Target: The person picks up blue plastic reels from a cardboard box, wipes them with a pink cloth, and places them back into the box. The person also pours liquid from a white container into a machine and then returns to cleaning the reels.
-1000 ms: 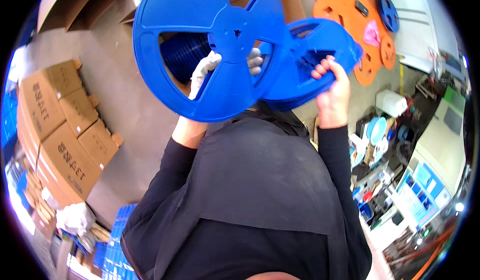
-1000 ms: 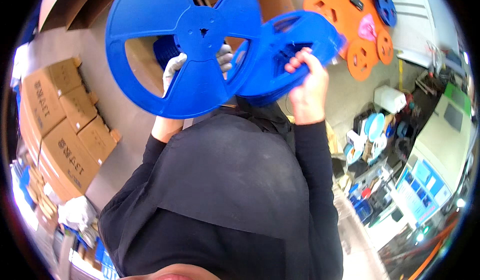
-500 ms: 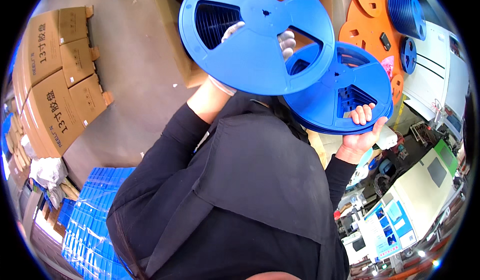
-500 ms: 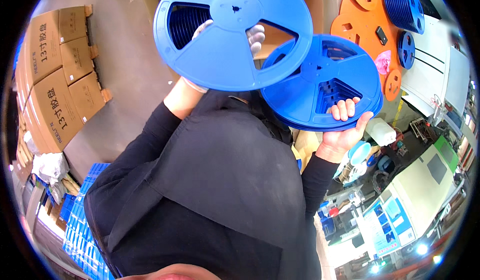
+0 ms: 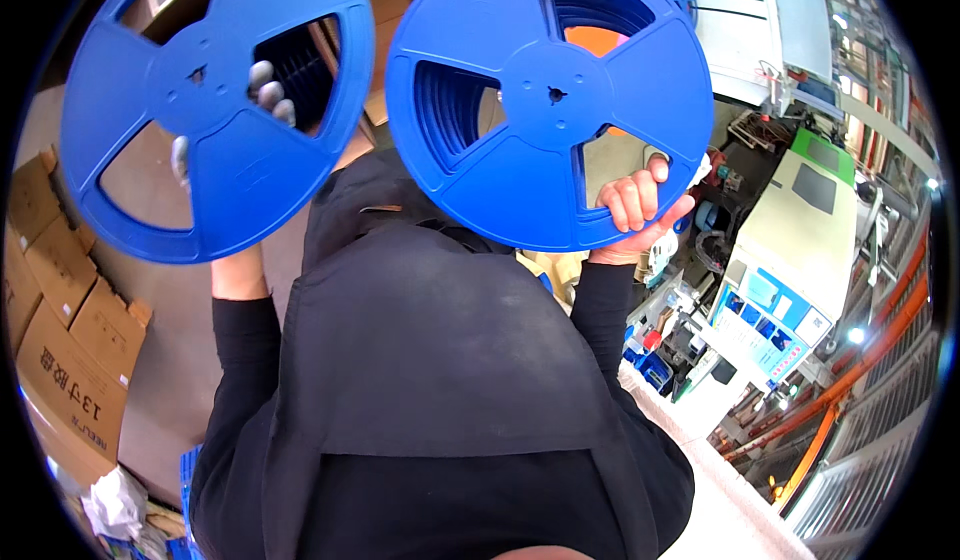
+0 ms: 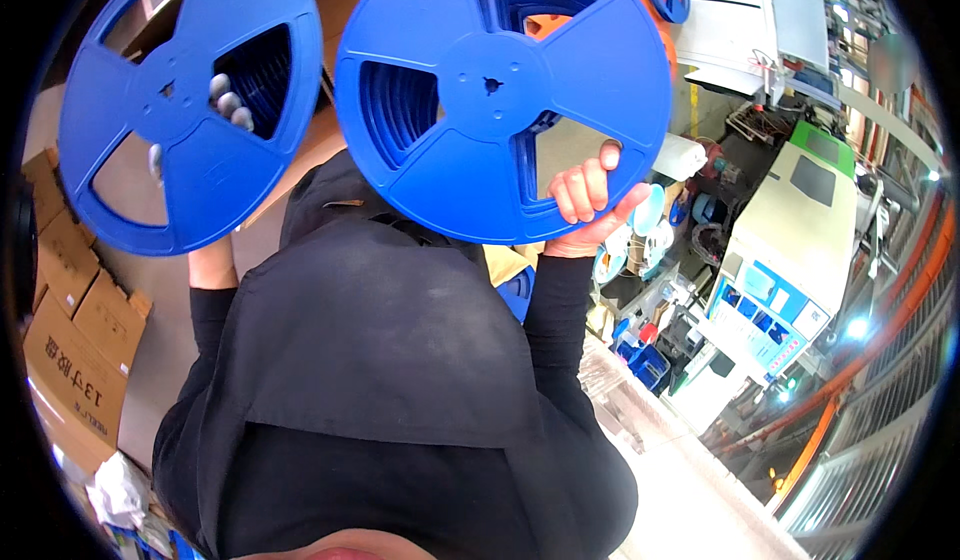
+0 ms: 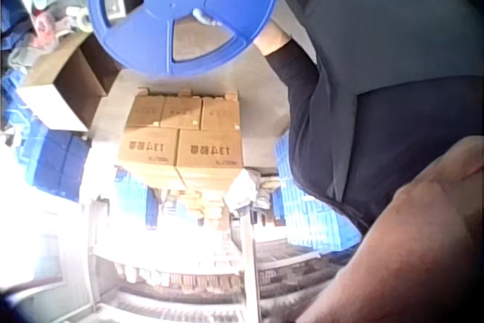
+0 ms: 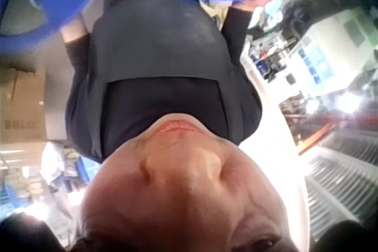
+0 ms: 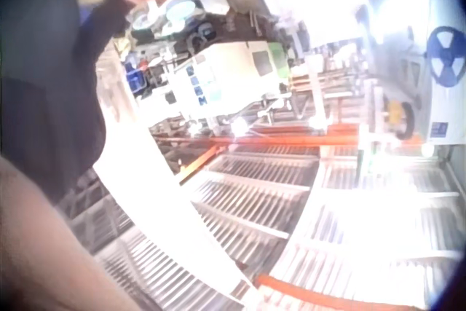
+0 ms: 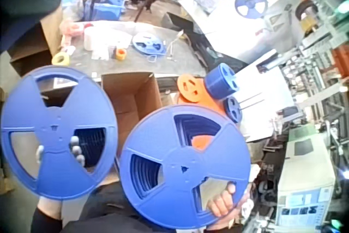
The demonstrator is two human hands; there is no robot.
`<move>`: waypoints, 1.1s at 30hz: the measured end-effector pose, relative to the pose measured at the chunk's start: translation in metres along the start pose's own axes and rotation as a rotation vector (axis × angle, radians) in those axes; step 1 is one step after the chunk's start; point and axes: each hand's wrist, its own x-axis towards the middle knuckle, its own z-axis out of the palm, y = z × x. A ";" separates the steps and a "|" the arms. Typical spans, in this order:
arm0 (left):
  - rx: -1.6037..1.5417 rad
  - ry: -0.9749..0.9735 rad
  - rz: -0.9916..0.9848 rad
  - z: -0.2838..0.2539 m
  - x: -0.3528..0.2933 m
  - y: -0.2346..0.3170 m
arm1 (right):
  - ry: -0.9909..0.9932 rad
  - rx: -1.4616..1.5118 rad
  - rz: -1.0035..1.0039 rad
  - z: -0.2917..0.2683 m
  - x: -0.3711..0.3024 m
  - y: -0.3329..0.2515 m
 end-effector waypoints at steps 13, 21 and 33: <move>0.087 0.223 0.007 -0.006 -0.011 0.005 | -0.028 0.105 0.012 0.012 0.024 0.006; 0.331 0.506 -0.009 -0.001 -0.005 -0.004 | 0.017 0.019 0.052 0.022 0.043 0.018; 0.590 0.456 -0.281 0.010 0.057 -0.123 | 0.152 -0.742 0.329 0.070 0.052 0.118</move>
